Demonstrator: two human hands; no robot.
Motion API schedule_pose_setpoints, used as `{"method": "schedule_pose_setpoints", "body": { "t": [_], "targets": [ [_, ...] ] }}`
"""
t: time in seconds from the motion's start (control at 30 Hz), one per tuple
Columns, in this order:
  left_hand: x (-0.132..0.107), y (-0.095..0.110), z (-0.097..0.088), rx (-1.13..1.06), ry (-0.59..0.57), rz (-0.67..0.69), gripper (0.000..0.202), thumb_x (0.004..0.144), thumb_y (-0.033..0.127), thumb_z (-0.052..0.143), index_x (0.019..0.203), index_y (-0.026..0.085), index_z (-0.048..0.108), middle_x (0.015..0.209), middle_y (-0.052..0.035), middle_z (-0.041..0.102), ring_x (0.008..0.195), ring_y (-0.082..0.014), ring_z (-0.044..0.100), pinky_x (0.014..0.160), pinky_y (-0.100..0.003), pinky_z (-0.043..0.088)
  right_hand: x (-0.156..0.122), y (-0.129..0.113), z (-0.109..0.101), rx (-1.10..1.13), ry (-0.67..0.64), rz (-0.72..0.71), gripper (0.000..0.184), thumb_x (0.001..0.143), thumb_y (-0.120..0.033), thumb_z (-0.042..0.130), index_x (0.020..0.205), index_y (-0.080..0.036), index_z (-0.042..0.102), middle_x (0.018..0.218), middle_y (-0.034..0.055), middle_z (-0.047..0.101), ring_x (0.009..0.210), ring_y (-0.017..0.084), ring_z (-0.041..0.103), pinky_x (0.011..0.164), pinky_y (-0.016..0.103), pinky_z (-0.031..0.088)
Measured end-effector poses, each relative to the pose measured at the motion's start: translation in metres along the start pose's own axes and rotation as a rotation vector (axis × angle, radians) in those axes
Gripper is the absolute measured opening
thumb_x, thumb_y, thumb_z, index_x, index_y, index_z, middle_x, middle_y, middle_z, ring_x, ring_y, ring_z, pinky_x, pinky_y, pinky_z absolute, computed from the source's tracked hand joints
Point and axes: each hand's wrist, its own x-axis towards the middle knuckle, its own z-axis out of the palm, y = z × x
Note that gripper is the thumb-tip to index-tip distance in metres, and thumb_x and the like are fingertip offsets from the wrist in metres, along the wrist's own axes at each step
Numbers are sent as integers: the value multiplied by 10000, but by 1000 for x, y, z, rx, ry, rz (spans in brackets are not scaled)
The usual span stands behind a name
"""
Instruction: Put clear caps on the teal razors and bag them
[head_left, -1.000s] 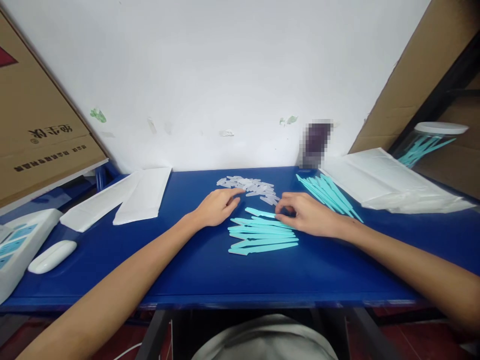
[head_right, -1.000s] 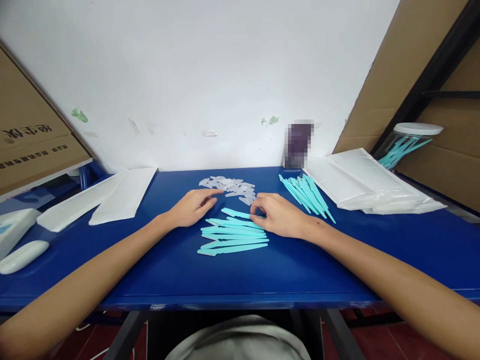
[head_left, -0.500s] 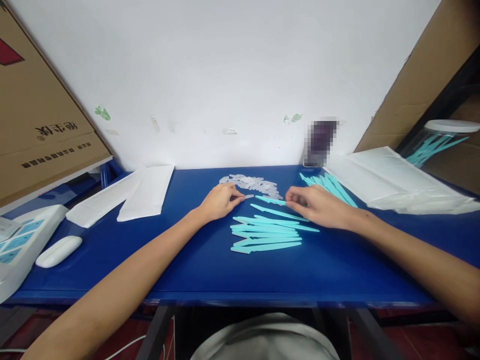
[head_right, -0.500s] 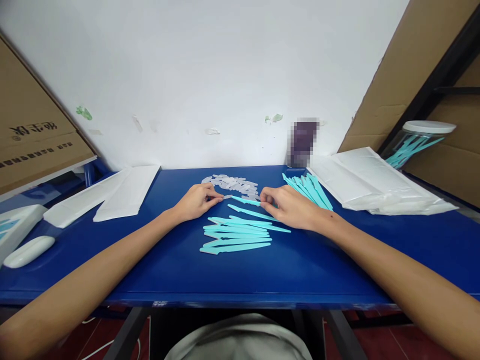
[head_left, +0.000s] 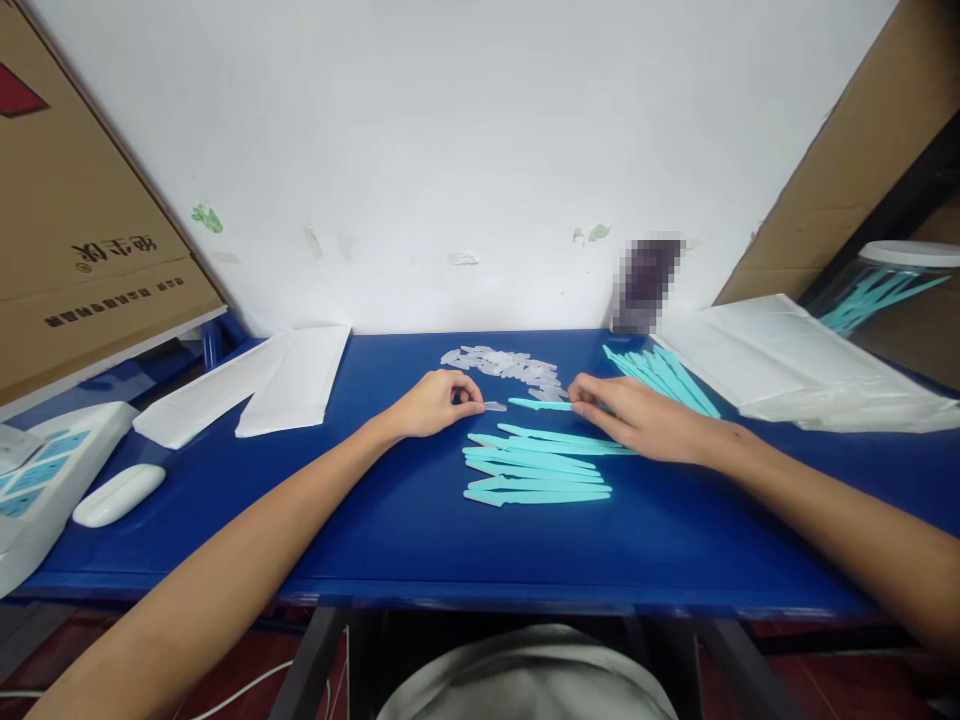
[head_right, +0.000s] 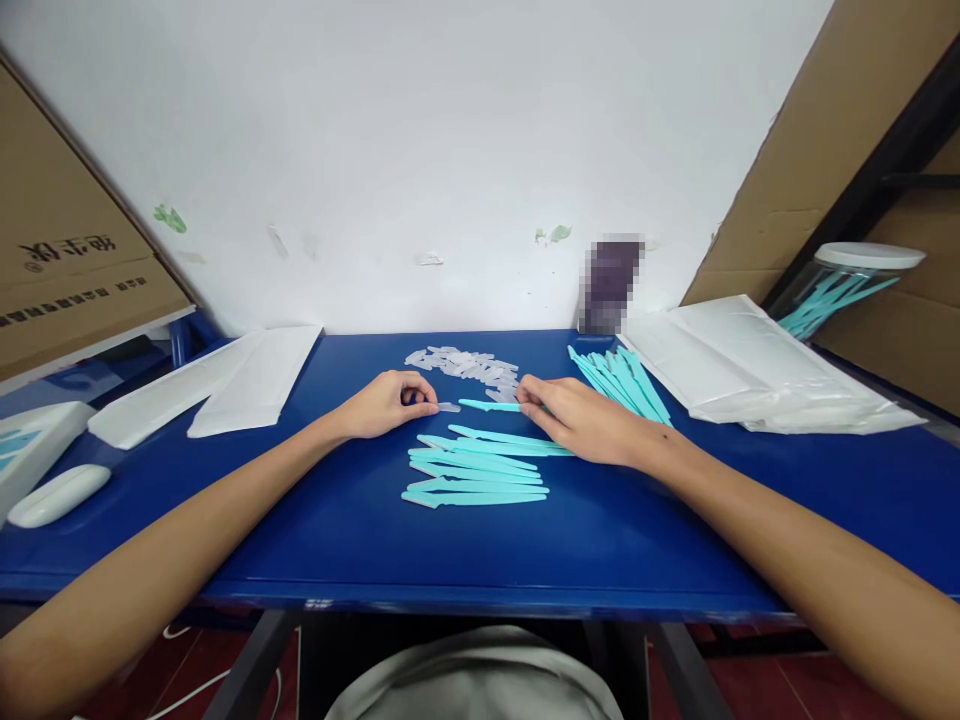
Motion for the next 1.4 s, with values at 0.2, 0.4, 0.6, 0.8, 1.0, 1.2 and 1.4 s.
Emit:
{"method": "schedule_pose_setpoints", "body": {
  "t": [0.2,0.4,0.6,0.8,1.0,1.2,1.4],
  "targets": [
    [-1,-1,2,-8,16,35,236,864,420,682,859,198,763,816,-26,668,712,-148,525,643,-273,379,2,-2,5,-37,-7,21,257,1055,-398,302,941,-229,460,845,45,616,700,200,544,642,323,370],
    [0,4,4,-23,43,34,223,839,412,704,850,203,780,814,-27,664,711,-150,525,656,-282,387,2,-4,7,-73,10,16,243,1050,-367,331,936,-226,492,865,50,649,712,198,574,633,308,372],
    [7,12,10,-86,37,43,191,815,360,714,822,182,784,827,-36,646,726,-152,540,666,-286,401,14,-17,18,-170,78,-29,239,1044,-300,349,954,-196,544,898,75,670,731,203,607,654,310,396],
    [3,5,1,-2,10,83,183,861,353,671,845,185,741,844,-30,669,759,-159,562,696,-288,421,7,-11,11,-257,216,-101,285,1035,-376,394,1100,-186,597,1073,107,643,915,234,635,744,328,450],
    [-5,-6,-14,119,-28,149,201,930,364,599,912,186,689,885,-37,667,801,-169,560,738,-293,424,-5,0,-6,-275,86,-45,275,994,-452,469,1000,-210,599,995,59,649,685,168,589,619,308,397],
    [-6,-12,-19,252,-61,205,230,974,393,551,1001,215,692,957,-45,657,892,-194,557,812,-316,402,0,7,-2,-273,77,14,373,991,-473,473,1221,-206,595,979,56,679,764,202,628,642,313,409],
    [-7,-12,-20,265,-51,230,223,971,364,553,1027,219,713,978,-51,668,905,-199,579,822,-322,406,4,9,4,-316,97,9,405,1020,-455,404,1168,-194,675,992,83,711,797,222,652,658,321,422]
  ]
}}
